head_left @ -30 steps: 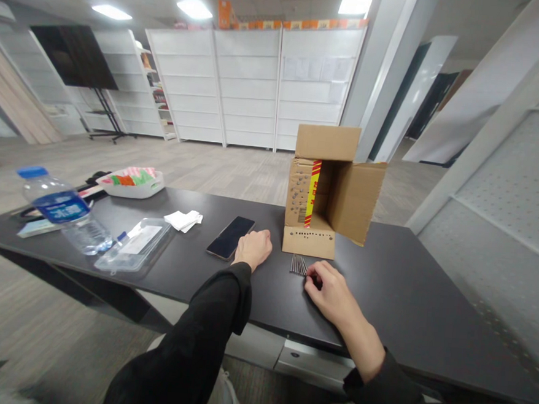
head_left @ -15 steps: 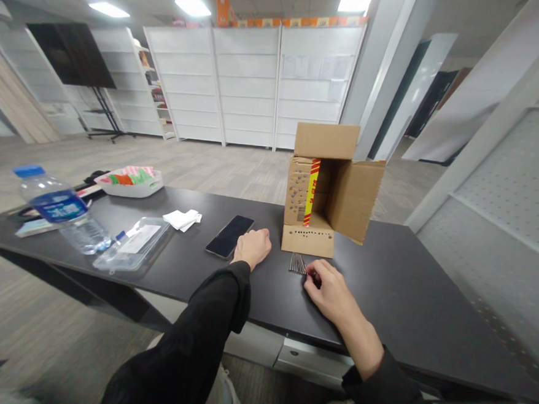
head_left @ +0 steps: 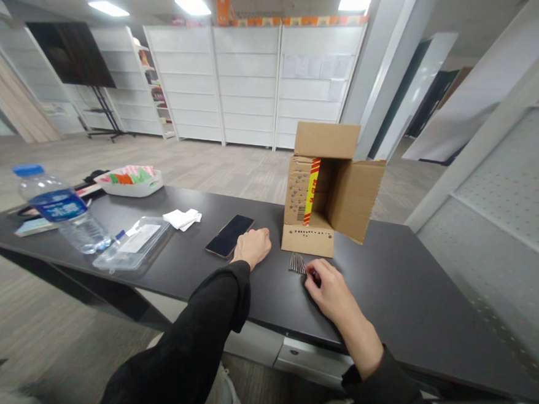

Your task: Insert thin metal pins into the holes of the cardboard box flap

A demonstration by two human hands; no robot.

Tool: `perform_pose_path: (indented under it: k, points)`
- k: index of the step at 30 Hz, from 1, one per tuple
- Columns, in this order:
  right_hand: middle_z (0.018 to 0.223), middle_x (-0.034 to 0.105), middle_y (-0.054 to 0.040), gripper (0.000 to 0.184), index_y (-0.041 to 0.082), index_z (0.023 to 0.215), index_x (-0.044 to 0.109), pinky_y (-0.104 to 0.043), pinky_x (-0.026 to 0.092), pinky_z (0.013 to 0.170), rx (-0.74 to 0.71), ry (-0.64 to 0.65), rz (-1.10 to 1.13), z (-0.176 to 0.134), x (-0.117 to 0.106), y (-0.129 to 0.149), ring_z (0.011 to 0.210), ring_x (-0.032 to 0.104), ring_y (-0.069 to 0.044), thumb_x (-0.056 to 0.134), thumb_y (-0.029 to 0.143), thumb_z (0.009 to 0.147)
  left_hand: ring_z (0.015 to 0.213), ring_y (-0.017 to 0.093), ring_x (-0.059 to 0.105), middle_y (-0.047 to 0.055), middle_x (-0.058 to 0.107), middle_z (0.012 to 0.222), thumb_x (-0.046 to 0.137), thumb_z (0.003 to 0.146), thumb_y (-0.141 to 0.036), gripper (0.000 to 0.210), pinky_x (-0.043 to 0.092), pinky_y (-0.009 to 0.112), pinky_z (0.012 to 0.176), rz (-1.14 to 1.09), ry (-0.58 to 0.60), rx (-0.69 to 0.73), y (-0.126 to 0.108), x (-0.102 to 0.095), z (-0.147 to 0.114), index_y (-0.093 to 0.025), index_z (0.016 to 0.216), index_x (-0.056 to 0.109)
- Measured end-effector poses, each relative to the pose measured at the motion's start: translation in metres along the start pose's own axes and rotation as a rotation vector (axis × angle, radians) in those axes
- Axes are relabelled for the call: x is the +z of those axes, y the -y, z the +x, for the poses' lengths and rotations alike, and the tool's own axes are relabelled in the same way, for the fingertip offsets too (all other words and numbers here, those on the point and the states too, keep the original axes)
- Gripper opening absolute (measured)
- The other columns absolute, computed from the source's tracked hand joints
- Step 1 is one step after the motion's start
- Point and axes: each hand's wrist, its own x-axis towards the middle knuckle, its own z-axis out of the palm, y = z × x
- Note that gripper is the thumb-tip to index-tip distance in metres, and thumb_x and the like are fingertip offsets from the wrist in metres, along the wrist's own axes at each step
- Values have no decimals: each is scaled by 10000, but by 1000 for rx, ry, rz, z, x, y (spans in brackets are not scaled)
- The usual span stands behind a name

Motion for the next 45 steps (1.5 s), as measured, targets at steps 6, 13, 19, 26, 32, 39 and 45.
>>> perform_pose_path:
  k: [6, 13, 19, 26, 32, 39, 45]
  points:
    - [838, 591, -32, 131, 202, 847, 545, -295, 408, 698, 1, 2, 4, 0, 0, 0, 757, 531, -172, 465, 110, 802, 964, 252, 668, 129, 703, 1009, 295, 930, -274, 387, 473, 349, 841, -11, 15, -13, -1, -1, -1, -218, 1039, 663]
    - [843, 589, -31, 114, 204, 845, 549, -293, 402, 707, -3, -1, 0, 0, -2, 2, 766, 533, -171, 476, 128, 803, 948, 260, 674, 124, 706, 988, 307, 924, -269, 372, 481, 347, 818, 1, 7, -12, -2, -2, -1, -223, 1025, 663]
    - [854, 588, -35, 92, 205, 855, 542, -313, 404, 731, 13, 6, -16, 0, -3, 4, 779, 540, -179, 474, 150, 825, 935, 277, 677, 125, 708, 982, 312, 918, -260, 365, 488, 359, 791, 2, 4, -6, -1, -3, -1, -227, 1013, 664]
    - [864, 593, -45, 76, 203, 862, 539, -333, 403, 758, 9, -11, -27, 1, -5, 7, 792, 540, -187, 465, 184, 870, 971, 248, 666, 124, 705, 1008, 307, 925, -267, 377, 471, 340, 844, -11, 21, -16, -2, -4, -2, -226, 1048, 662]
    - [817, 586, -41, 60, 202, 834, 508, -313, 397, 719, 15, -74, -41, 2, -3, 4, 784, 526, -190, 485, 227, 883, 940, 264, 674, 126, 706, 986, 294, 925, -276, 381, 485, 355, 805, 0, 9, 3, -1, -3, -2, -224, 1024, 659]
    - [802, 591, -40, 154, 205, 824, 509, -318, 395, 736, 24, -97, -37, 3, 0, 3, 786, 536, -195, 469, 305, 934, 917, 268, 682, 116, 711, 965, 308, 918, -272, 357, 494, 351, 783, 4, -11, 13, 0, -2, -1, -225, 994, 654]
    - [802, 592, -52, 224, 201, 825, 522, -325, 395, 743, 5, -118, -50, 3, 0, 3, 764, 533, -190, 382, 294, 973, 917, 260, 683, 118, 711, 969, 303, 923, -273, 361, 491, 346, 794, 6, 0, 5, -1, -3, -2, -224, 999, 653]
